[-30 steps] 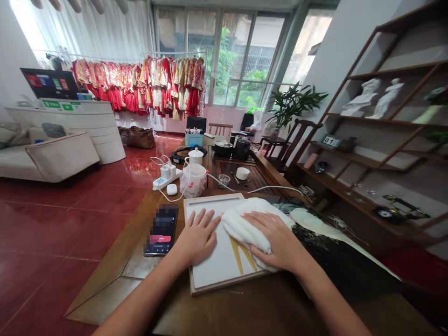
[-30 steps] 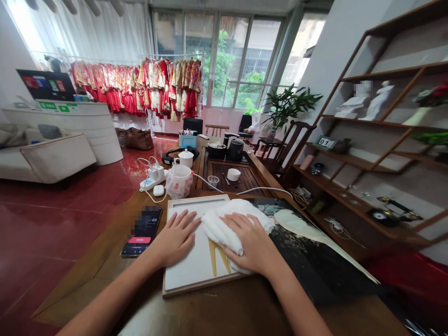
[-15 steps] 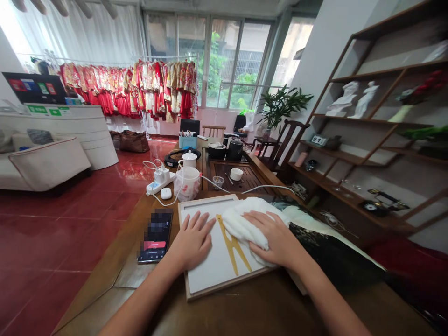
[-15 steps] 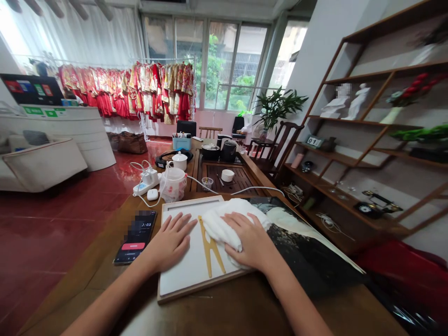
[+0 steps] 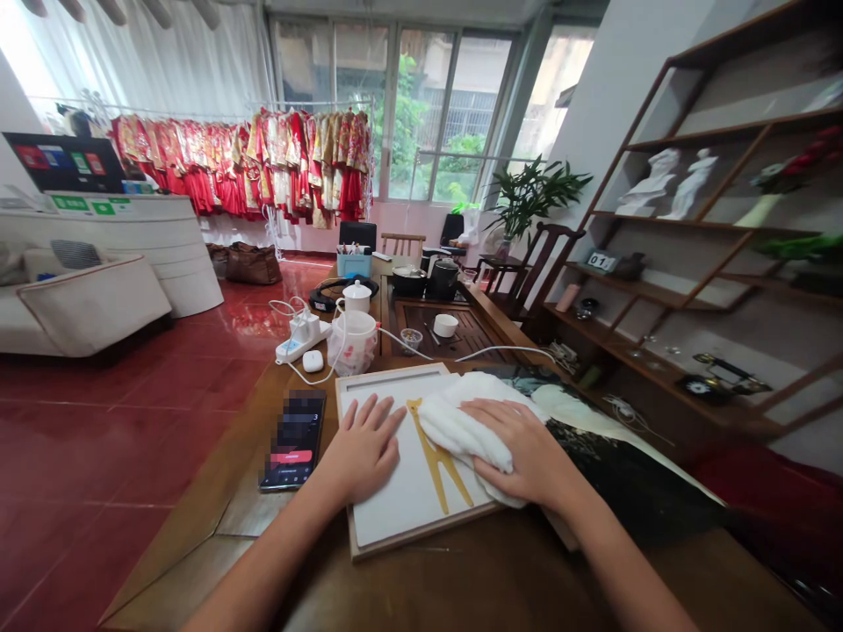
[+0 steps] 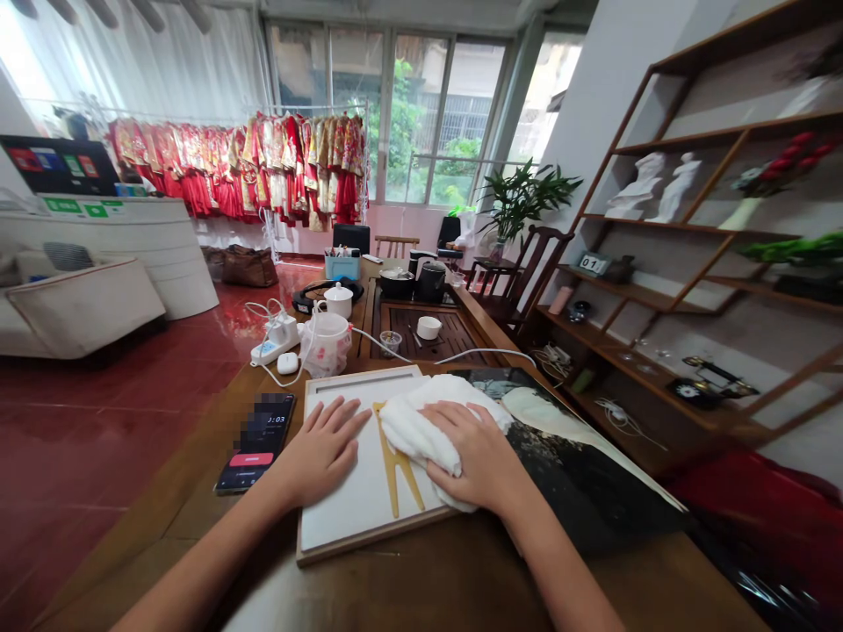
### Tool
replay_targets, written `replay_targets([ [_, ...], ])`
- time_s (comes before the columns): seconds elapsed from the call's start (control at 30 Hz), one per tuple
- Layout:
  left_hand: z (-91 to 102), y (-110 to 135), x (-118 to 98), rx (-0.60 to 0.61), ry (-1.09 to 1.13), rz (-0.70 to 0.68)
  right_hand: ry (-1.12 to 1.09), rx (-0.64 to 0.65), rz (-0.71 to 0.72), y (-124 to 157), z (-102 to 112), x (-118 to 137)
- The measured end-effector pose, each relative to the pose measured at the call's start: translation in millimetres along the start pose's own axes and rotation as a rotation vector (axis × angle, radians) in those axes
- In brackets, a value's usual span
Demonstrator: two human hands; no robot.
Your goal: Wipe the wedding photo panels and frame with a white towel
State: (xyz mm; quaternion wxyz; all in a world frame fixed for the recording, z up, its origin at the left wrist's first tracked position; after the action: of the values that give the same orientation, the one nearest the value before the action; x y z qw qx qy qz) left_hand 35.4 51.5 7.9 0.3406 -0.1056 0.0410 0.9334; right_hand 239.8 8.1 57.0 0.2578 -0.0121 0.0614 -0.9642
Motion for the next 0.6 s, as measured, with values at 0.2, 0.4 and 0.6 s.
replay_targets([
  [0.2, -1.7, 1.0, 0.7, 0.010, -0.004, -0.008, -0.028, 0.083, 0.158, 1.1, -6.9, 35.0],
  [0.4, -1.9, -0.8, 1.3, -0.006, -0.010, -0.009, -0.023, 0.025, -0.003, -3.0, -2.1, 7.5],
  [0.6, -2.2, -0.9, 1.8, -0.013, -0.006, -0.012, -0.022, 0.030, 0.066, -3.3, -5.4, 24.2],
])
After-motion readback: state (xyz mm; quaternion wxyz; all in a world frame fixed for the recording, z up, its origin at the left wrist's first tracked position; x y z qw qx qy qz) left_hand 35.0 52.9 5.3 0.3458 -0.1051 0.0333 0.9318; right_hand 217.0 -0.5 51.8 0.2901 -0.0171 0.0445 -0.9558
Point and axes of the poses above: each hand's wrist, its own y-axis away from the middle knuckle, its own z-axis out of the back of the hand, x = y × z, the point moved 6 cm from there along -y, towards the middle knuckle, and after that the axes turned 11 degrees about x, right-handed, at the moved point
